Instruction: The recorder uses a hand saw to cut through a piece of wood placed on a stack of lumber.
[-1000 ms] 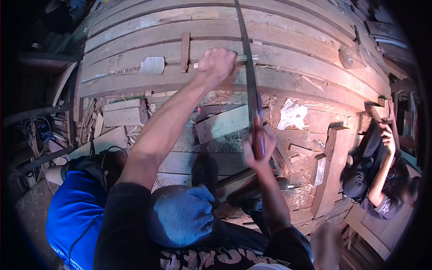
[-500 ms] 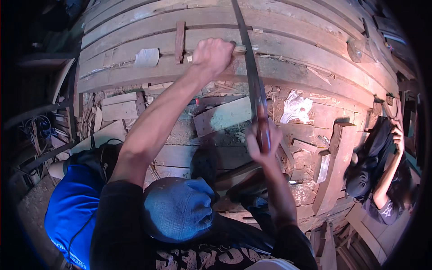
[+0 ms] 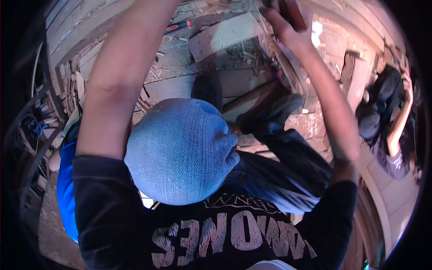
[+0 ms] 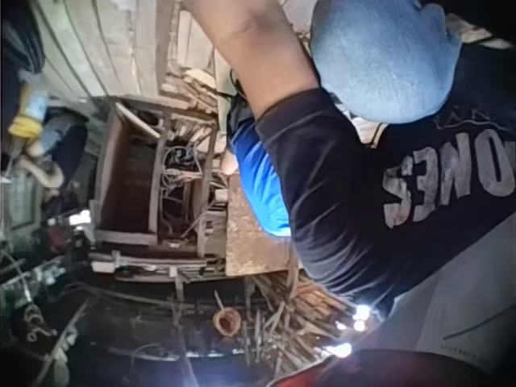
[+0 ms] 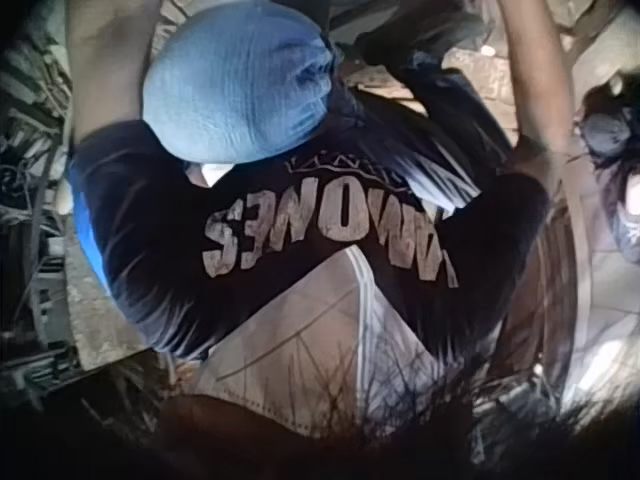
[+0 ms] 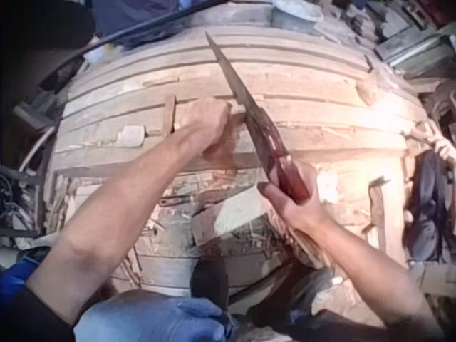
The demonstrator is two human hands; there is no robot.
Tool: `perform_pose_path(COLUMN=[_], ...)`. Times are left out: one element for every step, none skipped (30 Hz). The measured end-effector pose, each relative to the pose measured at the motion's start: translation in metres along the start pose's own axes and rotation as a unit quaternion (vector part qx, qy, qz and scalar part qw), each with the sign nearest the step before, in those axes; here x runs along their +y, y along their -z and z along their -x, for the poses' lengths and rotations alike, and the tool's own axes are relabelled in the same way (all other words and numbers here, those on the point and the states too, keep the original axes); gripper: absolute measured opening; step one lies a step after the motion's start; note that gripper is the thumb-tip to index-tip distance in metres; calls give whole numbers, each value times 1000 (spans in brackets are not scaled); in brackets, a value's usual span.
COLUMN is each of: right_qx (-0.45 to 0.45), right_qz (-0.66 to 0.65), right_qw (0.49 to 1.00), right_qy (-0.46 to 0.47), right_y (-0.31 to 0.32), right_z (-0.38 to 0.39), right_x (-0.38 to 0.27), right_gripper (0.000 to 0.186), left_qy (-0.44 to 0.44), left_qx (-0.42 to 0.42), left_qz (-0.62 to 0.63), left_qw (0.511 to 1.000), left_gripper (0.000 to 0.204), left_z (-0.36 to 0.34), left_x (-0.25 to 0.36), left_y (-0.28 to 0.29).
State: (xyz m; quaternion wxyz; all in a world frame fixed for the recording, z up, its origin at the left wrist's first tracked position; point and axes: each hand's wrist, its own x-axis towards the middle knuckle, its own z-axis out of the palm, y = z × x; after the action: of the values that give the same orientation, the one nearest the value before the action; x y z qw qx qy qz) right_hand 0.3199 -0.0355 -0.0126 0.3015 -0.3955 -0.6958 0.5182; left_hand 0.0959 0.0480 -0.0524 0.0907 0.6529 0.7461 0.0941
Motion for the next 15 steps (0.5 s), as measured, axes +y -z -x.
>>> perform_pose_path(right_qx=[20,38,46,35,38,41,49,28,8,14,-7,-28,-66,-57,-53], right_qz=[5,14,3,39,10,-20,-15,3,20,23,132,239,261,265,237], right_qw=[1000,999,999,998,999,999,999,1000,1000,1000,991,970,961,961,970], right_qy=[13,28,18,41,26,13,10,0,-9,-10,-1,7,-67,-60,-11], right_y=[-6,-12,-15,-14,-16,-19,-18,-17,-14,-8,1,9,14,16,15], right_z=[-1,0,2,3,4,4,6,7,8,9,11,11,9,8,6], right_x=[0,-3,-6,-3,-3,-4,-5,-6,-8,-12,-18,-23,-36,-42,-44], right_gripper=[25,26,26,25,25,25,25,25,25,25,26,27,30,30,30], left_qy=[-8,-28,-49,-57,-77,-96,-111,-119,-107,-95,-101,-91,-81,-87,-96], left_qx=[-12,17,48,46,35,27,22,22,33,45,47,25,8,18,26], left_qz=[8,-18,-44,-36,-65,-95,-109,-104,-104,-106,-103,-90,-82,-83,-72], left_qw=[1000,999,997,997,994,990,988,987,988,989,988,991,993,993,992], left_gripper=[26,25,24,24,23,23,22,22,23,24,24,25,26,26,28], left_z=[1,3,5,3,2,-1,-3,-1,2,6,9,12,10,2,-10], left_x=[0,-2,-4,-6,-10,-13,-11,-9,-6,-2,3,8,11,2,-18], left_y=[-2,-2,-3,-5,-7,-9,-7,-8,-9,-6,-2,2,8,3,-11])
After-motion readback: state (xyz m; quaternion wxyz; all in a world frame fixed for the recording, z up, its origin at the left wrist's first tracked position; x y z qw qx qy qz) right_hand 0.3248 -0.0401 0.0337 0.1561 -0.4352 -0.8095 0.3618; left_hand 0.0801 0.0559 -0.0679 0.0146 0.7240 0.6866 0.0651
